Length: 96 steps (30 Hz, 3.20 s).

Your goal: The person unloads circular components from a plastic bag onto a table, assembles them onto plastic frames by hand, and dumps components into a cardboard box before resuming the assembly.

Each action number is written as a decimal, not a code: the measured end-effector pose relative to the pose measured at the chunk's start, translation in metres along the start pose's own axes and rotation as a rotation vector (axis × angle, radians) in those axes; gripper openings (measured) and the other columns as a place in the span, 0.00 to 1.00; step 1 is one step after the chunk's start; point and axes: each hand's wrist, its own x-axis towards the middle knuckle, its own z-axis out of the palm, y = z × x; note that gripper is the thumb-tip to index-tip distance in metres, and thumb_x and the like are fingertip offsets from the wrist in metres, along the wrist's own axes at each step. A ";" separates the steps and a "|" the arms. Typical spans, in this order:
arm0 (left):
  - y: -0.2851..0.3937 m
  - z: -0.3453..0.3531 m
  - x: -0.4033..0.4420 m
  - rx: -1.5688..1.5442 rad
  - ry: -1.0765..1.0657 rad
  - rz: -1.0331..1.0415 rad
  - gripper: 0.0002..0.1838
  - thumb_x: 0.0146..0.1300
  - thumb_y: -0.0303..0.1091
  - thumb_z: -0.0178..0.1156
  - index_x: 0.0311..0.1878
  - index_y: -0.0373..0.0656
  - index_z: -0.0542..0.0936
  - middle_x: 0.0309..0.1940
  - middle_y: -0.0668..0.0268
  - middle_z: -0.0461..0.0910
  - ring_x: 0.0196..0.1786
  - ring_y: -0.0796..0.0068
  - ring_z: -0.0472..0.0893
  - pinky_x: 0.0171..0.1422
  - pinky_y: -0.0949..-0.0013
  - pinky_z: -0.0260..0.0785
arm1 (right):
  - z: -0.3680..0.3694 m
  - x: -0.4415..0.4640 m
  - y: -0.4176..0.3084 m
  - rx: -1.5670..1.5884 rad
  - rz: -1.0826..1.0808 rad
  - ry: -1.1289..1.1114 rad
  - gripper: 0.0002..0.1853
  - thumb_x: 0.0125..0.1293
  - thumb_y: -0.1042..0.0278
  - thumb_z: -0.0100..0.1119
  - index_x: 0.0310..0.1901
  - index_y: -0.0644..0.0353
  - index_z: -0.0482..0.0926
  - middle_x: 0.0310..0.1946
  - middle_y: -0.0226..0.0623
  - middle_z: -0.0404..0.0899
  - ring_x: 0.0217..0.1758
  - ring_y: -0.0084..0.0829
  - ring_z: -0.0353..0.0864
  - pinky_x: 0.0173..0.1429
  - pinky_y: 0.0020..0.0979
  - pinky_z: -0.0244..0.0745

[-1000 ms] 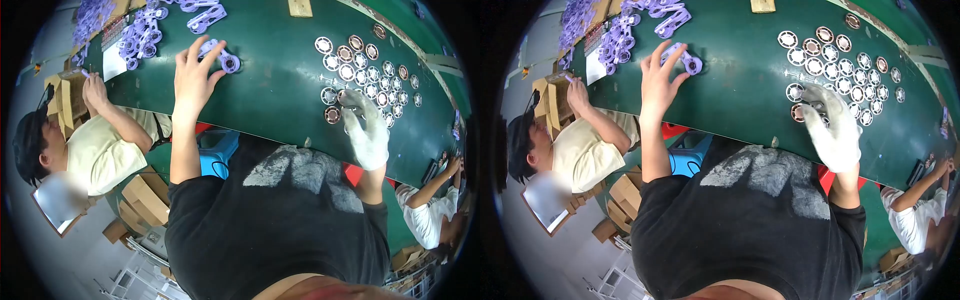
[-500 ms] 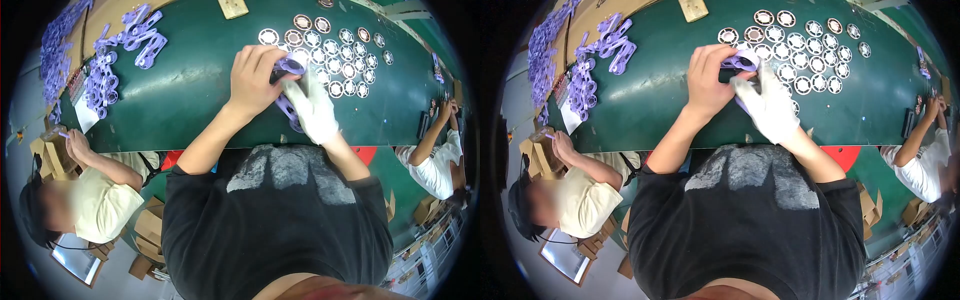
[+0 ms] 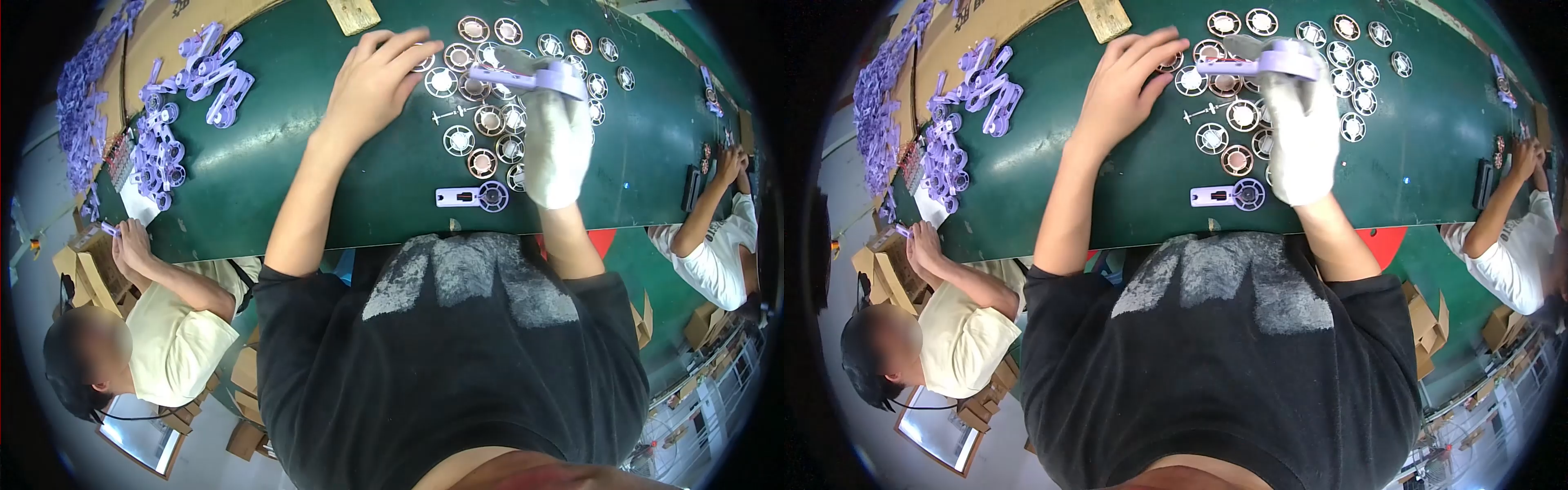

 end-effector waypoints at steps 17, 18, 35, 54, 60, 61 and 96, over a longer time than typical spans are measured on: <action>0.015 -0.040 -0.031 -0.137 0.020 -0.159 0.27 0.51 0.30 0.79 0.57 0.45 0.85 0.51 0.66 0.82 0.47 0.64 0.81 0.52 0.62 0.77 | -0.036 0.014 -0.042 -0.490 0.392 -0.518 0.26 0.61 0.56 0.68 0.59 0.58 0.82 0.37 0.33 0.81 0.36 0.29 0.80 0.43 0.31 0.76; 0.025 -0.041 -0.026 -0.214 0.073 -0.133 0.27 0.49 0.28 0.79 0.57 0.44 0.85 0.52 0.66 0.83 0.47 0.63 0.82 0.52 0.62 0.78 | -0.026 0.009 -0.047 -0.623 0.252 -0.491 0.23 0.62 0.55 0.66 0.55 0.57 0.83 0.35 0.40 0.83 0.36 0.38 0.82 0.46 0.37 0.77; 0.085 -0.025 0.000 -0.385 0.202 0.003 0.27 0.46 0.35 0.82 0.53 0.46 0.88 0.49 0.67 0.90 0.53 0.63 0.87 0.57 0.64 0.81 | -0.020 -0.004 -0.046 -0.962 -0.047 -0.649 0.17 0.65 0.56 0.61 0.50 0.57 0.81 0.33 0.46 0.86 0.35 0.47 0.89 0.39 0.48 0.82; 0.108 -0.036 0.008 -0.674 0.267 -0.025 0.22 0.51 0.24 0.77 0.52 0.34 0.86 0.52 0.52 0.88 0.54 0.56 0.87 0.58 0.63 0.80 | -0.011 0.005 -0.057 -0.500 0.249 -0.748 0.24 0.69 0.42 0.59 0.52 0.54 0.86 0.32 0.43 0.86 0.34 0.44 0.86 0.43 0.42 0.78; 0.107 -0.025 0.003 -1.093 0.138 -0.152 0.16 0.56 0.24 0.76 0.48 0.33 0.87 0.51 0.52 0.88 0.56 0.62 0.87 0.60 0.64 0.79 | -0.023 -0.009 -0.036 -0.612 -0.434 -0.583 0.15 0.61 0.54 0.69 0.44 0.53 0.84 0.25 0.38 0.81 0.29 0.42 0.85 0.32 0.39 0.79; 0.104 -0.025 0.003 -1.117 0.095 -0.172 0.16 0.56 0.24 0.76 0.48 0.34 0.87 0.51 0.52 0.88 0.56 0.62 0.87 0.60 0.64 0.79 | -0.021 -0.011 -0.035 -0.598 -0.456 -0.550 0.15 0.62 0.56 0.69 0.45 0.55 0.84 0.24 0.35 0.80 0.27 0.40 0.85 0.32 0.37 0.79; 0.137 -0.015 -0.030 -0.258 -0.344 -0.006 0.16 0.59 0.36 0.72 0.49 0.45 0.82 0.53 0.62 0.77 0.47 0.60 0.82 0.50 0.57 0.75 | -0.075 -0.013 -0.066 -0.422 0.211 -0.331 0.19 0.72 0.66 0.61 0.59 0.69 0.81 0.49 0.48 0.88 0.53 0.37 0.89 0.59 0.34 0.80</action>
